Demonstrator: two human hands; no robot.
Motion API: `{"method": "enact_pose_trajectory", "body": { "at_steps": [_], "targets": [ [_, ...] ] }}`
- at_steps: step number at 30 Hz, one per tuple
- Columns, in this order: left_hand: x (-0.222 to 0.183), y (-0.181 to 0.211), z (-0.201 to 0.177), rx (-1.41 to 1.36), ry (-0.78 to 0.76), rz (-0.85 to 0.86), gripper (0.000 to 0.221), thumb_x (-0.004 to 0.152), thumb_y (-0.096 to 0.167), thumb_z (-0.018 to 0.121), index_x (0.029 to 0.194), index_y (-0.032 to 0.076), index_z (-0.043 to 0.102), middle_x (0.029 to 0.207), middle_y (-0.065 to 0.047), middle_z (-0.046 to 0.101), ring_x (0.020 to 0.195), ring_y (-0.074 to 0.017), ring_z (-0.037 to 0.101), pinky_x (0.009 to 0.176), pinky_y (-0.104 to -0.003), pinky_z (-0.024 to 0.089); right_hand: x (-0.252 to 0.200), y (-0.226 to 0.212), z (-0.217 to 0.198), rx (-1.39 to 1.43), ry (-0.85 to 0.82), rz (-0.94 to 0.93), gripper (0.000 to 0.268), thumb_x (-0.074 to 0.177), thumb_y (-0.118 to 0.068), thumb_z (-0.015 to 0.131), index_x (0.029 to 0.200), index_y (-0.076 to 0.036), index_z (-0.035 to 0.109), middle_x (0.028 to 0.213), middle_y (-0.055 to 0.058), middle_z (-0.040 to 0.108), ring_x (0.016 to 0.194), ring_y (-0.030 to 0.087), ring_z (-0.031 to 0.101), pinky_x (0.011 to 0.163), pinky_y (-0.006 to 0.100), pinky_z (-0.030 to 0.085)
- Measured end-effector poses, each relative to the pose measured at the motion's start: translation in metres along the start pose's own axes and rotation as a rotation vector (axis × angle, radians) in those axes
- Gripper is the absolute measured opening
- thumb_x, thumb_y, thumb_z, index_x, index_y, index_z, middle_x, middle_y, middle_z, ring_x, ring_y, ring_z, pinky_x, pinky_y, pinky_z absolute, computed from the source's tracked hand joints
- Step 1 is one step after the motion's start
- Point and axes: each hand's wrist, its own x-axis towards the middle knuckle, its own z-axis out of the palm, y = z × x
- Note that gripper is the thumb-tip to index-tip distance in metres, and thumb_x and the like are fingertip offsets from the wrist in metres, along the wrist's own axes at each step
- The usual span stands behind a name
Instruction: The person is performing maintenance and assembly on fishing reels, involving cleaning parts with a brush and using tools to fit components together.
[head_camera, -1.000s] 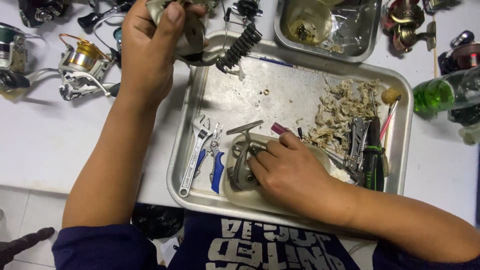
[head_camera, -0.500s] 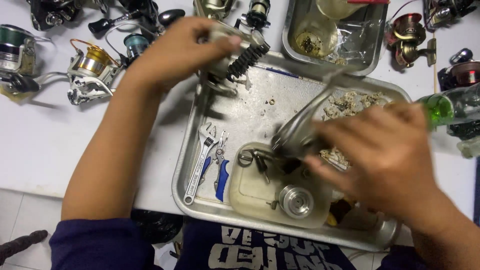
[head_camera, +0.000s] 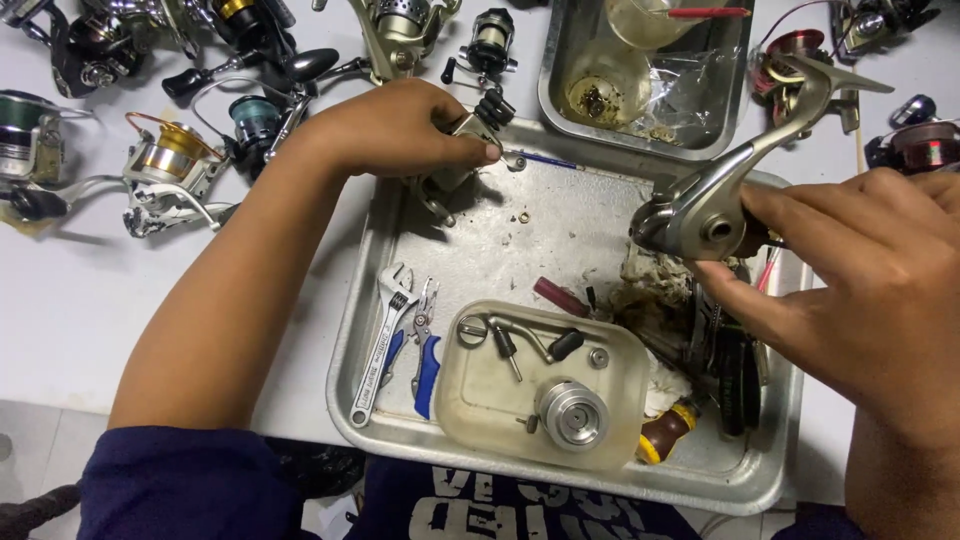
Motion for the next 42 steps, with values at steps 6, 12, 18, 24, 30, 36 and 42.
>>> {"method": "enact_pose_trajectory", "body": {
  "at_steps": [6,12,18,24,30,36,42],
  "targets": [
    [0.015,-0.016,0.001,-0.162,-0.055,0.046,0.056,0.097,0.053,0.068,0.066,0.016,0.039,0.059,0.002,0.038,0.053,-0.0125,0.034,0.052,-0.032,0.024,-0.005,0.003,0.003,-0.098,-0.003,0.021,0.037,0.101,-0.042,0.090,0.115,-0.008,0.082,0.115,0.004,0.083,0.093,0.023,0.068,0.089,0.039,0.045],
    [0.022,-0.041,0.014,-0.639,-0.094,0.168,0.036,0.091,0.045,0.067,0.075,0.016,0.054,0.074,0.001,0.052,0.061,-0.0098,0.046,0.078,-0.031,0.028,-0.007,0.008,0.002,-0.052,0.007,0.036,0.039,0.100,-0.038,0.092,0.116,-0.003,0.083,0.113,0.009,0.083,0.094,0.024,0.069,0.088,0.039,0.048],
    [-0.009,-0.002,0.043,-1.291,0.082,-0.069,0.048,0.083,0.039,0.066,0.116,0.005,0.071,0.108,-0.010,0.070,0.085,-0.0178,0.061,0.079,-0.032,0.056,-0.005,0.012,0.004,0.037,0.025,0.015,0.044,0.098,-0.029,0.094,0.118,0.008,0.083,0.115,0.020,0.082,0.096,0.028,0.072,0.086,0.039,0.054],
    [-0.014,0.020,0.073,-1.541,0.368,-0.142,0.062,0.073,0.040,0.070,0.123,0.005,0.064,0.128,-0.016,0.065,0.119,-0.0287,0.053,0.098,-0.044,0.033,-0.005,0.010,0.005,0.079,0.051,0.002,0.045,0.098,-0.027,0.096,0.119,0.011,0.082,0.114,0.022,0.081,0.097,0.030,0.071,0.086,0.039,0.054],
    [-0.001,0.016,0.086,-1.750,0.436,-0.115,0.061,0.072,0.039,0.073,0.124,0.009,0.066,0.120,-0.015,0.074,0.119,-0.0249,0.067,0.115,-0.049,0.036,-0.009,0.006,0.005,0.113,0.078,0.013,0.041,0.097,-0.024,0.097,0.117,0.009,0.082,0.113,0.020,0.081,0.097,0.030,0.070,0.087,0.040,0.052],
    [-0.029,0.021,0.081,-1.677,0.415,-0.110,0.067,0.070,0.041,0.070,0.123,0.002,0.058,0.133,-0.021,0.061,0.125,-0.0343,0.053,0.114,-0.057,0.034,-0.003,0.007,0.009,-0.132,0.051,0.007,0.038,0.100,-0.050,0.090,0.113,-0.015,0.085,0.108,0.003,0.083,0.093,0.020,0.071,0.096,0.042,0.042],
    [-0.076,-0.009,0.055,-1.654,0.623,0.118,0.056,0.083,0.045,0.058,0.119,0.002,0.058,0.118,-0.019,0.058,0.094,-0.0279,0.062,0.080,-0.037,0.060,0.046,-0.007,0.039,-0.065,0.009,-0.048,0.049,0.095,-0.058,0.082,0.120,-0.016,0.082,0.106,0.002,0.082,0.090,0.020,0.071,0.094,0.044,0.041]
  ]
}}
